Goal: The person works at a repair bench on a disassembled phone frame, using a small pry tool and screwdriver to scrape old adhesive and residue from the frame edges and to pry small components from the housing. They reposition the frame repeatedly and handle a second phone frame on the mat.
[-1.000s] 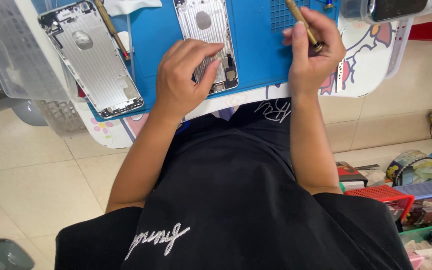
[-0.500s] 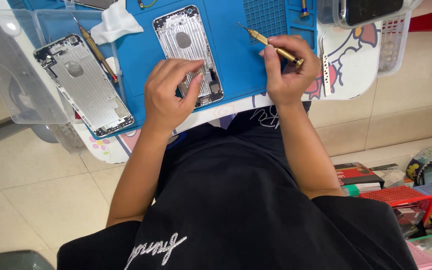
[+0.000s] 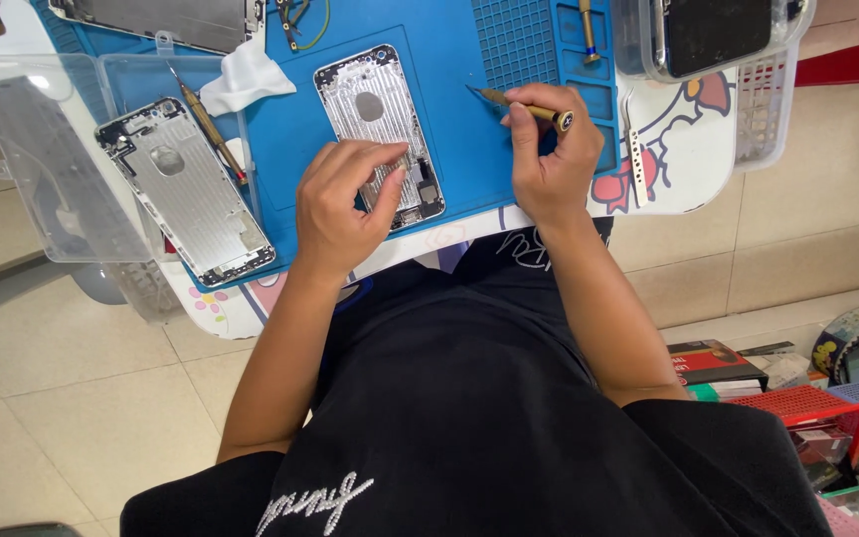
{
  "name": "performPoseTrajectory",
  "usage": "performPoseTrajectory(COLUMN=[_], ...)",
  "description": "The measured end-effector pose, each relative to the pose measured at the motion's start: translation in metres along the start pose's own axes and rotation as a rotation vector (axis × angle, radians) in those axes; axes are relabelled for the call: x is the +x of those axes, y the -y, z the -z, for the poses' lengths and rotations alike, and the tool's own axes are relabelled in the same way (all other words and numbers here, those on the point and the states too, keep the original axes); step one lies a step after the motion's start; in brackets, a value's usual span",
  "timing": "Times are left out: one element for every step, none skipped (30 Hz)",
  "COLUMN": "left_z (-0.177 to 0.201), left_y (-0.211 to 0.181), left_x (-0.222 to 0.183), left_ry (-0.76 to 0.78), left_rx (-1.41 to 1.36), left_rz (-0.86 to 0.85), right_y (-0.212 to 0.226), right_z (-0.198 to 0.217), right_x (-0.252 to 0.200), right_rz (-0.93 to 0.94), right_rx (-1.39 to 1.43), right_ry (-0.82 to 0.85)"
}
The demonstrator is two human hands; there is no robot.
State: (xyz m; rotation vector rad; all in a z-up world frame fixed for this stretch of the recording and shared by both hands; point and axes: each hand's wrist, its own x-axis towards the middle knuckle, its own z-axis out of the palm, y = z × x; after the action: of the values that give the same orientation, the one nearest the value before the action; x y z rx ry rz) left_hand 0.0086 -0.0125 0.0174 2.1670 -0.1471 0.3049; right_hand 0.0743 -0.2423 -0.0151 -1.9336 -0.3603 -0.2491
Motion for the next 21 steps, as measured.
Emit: performPoseTrajectory(left_z=[0.0, -0.001, 0.0, 0.001, 0.0, 0.0, 0.001, 0.001, 0.003, 0.004, 0.006, 0.007, 0.007, 0.007, 0.006, 0.006, 0.005, 0.004, 0.004, 0.004, 0.004], left_y=[0.0, 0.001, 0.002, 0.002, 0.003, 0.005, 0.006, 0.005, 0.004, 0.004, 0.005, 0.006, 0.006, 0.008, 0.01, 0.012, 0.014, 0.015, 0.017, 0.017, 0.017], left_x=[-0.001, -0.001, -0.002, -0.003, -0.003, -0.003, -0.004, -0.003, -0.004, -0.005, -0.004, -0.004, -0.005, -0.007, -0.007, -0.007, -0.008, -0.009, -0.01, -0.01, -0.011], left_ry=[-0.004, -0.005, -0.003, -0.001, -0.007, -0.003, -0.001, -0.011, -0.015, -0.02, -0.027, -0.024, -0.016, -0.017, -0.013, -0.008, -0.01, -0.018, -0.024, -0.023, -0.027], left_rx=[0.012, 0.009, -0.013, -0.035, -0.035, -0.032, -0.027, -0.026, -0.029, -0.032, -0.026, -0.049, -0.077, -0.074, -0.085, -0.096, -0.093, -0.09, -0.087, -0.083, -0.076], left_rz=[-0.005, -0.003, 0.007, 0.016, 0.016, 0.005, -0.005, -0.004, -0.006, -0.007, 0.001, -0.014, -0.026, -0.016, -0.039, -0.062, -0.054, -0.09, -0.126, -0.118, -0.133], right_y=[0.001, -0.001, -0.001, -0.002, -0.006, -0.009, -0.013, -0.014, -0.014, -0.016, -0.011, -0.008, -0.003, -0.001, 0.001, 0.004, 0.003, 0.002, 0.002, 0.0, -0.001], right_z=[0.0, 0.0, 0.0, 0.0, 0.001, 0.002, 0.002, 0.001, 0.0, -0.002, -0.008, -0.013, -0.017, -0.023, -0.029, -0.034, -0.036, -0.037, -0.039, -0.038, -0.038], right_x=[0.0, -0.001, -0.003, -0.004, -0.006, -0.009, -0.011, -0.015, -0.02, -0.024, -0.026, -0.027, -0.031, -0.035, -0.038, -0.04, -0.042, -0.044, -0.046, -0.045, -0.046], right_rz=[0.004, 0.003, 0.002, 0.002, 0.007, -0.004, -0.014, -0.007, -0.043, -0.08, -0.08, -0.103, -0.133, -0.139, -0.135, -0.131, -0.135, -0.117, -0.099, -0.106, -0.092], right_rx=[-0.027, -0.029, -0.015, -0.002, -0.002, 0.063, 0.13, 0.132, 0.223, 0.314, 0.321, 0.418, 0.512, 0.515, 0.554, 0.593, 0.597, 0.589, 0.582, 0.587, 0.587], right_ry=[0.003, 0.006, 0.001, -0.004, -0.001, -0.003, -0.002, 0.005, 0.01, 0.015, 0.026, 0.033, 0.038, 0.046, 0.058, 0.069, 0.076, 0.084, 0.091, 0.095, 0.091])
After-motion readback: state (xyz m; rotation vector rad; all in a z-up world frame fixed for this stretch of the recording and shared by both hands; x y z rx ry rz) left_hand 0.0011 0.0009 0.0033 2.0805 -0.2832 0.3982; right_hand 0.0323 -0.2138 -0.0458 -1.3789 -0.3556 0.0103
